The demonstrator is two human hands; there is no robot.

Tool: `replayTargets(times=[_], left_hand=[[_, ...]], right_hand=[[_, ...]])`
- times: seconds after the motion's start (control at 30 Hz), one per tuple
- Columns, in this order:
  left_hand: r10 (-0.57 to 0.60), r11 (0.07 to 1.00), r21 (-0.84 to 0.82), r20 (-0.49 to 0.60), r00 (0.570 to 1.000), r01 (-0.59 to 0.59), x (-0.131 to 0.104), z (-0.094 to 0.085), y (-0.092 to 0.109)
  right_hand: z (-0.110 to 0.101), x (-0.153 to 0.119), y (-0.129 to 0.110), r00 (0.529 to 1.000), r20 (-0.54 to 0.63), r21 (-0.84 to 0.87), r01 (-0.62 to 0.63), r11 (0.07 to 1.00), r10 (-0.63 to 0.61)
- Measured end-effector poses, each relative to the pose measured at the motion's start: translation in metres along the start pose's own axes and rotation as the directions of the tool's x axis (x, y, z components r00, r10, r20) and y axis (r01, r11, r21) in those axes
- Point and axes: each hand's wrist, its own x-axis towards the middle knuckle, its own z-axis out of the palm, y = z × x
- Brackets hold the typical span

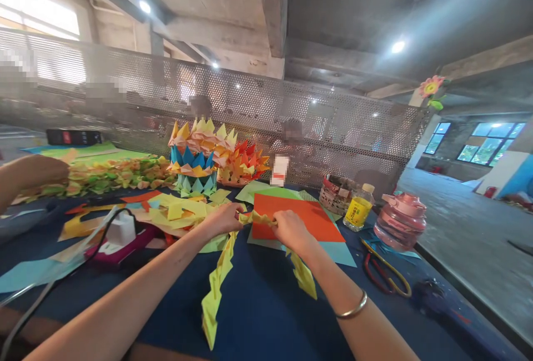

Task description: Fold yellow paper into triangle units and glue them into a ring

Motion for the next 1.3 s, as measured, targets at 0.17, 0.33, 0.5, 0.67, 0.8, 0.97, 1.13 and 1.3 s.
replayTargets(times=[0.17, 0.33, 0.5, 0.67, 0.8, 0.97, 1.13, 1.3], left_hand=[[0.022, 0.998, 0.067, -0.007, 1.0, -0.021, -0.005, -0.003, 0.003], [0.047, 0.996, 0.082, -0.002, 0.999, -0.046, -0.008, -0.004, 0.007], [0.071, 0.997, 0.001, -0.002, 0.997, -0.071, -0.007, -0.003, 0.007], [0.037, 0.99, -0.137, 0.004, 0.999, -0.037, -0.006, -0.001, 0.005], [-0.028, 0.972, -0.235, 0.007, 1.0, 0.029, -0.007, 0.002, 0.006], [-0.08, 0.951, -0.297, 0.042, 0.996, 0.089, -0.007, 0.007, 0.006], [-0.108, 0.953, -0.279, 0.052, 0.993, 0.118, -0.004, 0.009, 0.006], [-0.088, 0.968, -0.231, 0.041, 0.995, 0.095, -0.005, 0.006, 0.008]], right_hand=[[0.0, 0.002, 0.007, 1.0, 0.004, 0.03, 0.025, 0.999, -0.026], [0.002, 0.002, 0.01, 0.999, 0.014, 0.055, 0.046, 0.997, -0.047], [0.004, 0.004, 0.011, 0.998, 0.006, 0.088, 0.062, 0.994, -0.063], [0.01, 0.009, 0.016, 0.998, -0.011, 0.115, 0.063, 0.991, -0.062], [0.014, 0.013, 0.02, 0.998, -0.016, 0.139, 0.062, 0.988, -0.06], [0.017, 0.015, 0.023, 0.997, -0.029, 0.177, 0.082, 0.981, -0.078], [0.02, 0.016, 0.025, 0.996, -0.037, 0.199, 0.087, 0.976, -0.081], [0.021, 0.017, 0.027, 0.996, -0.037, 0.208, 0.082, 0.975, -0.076]])
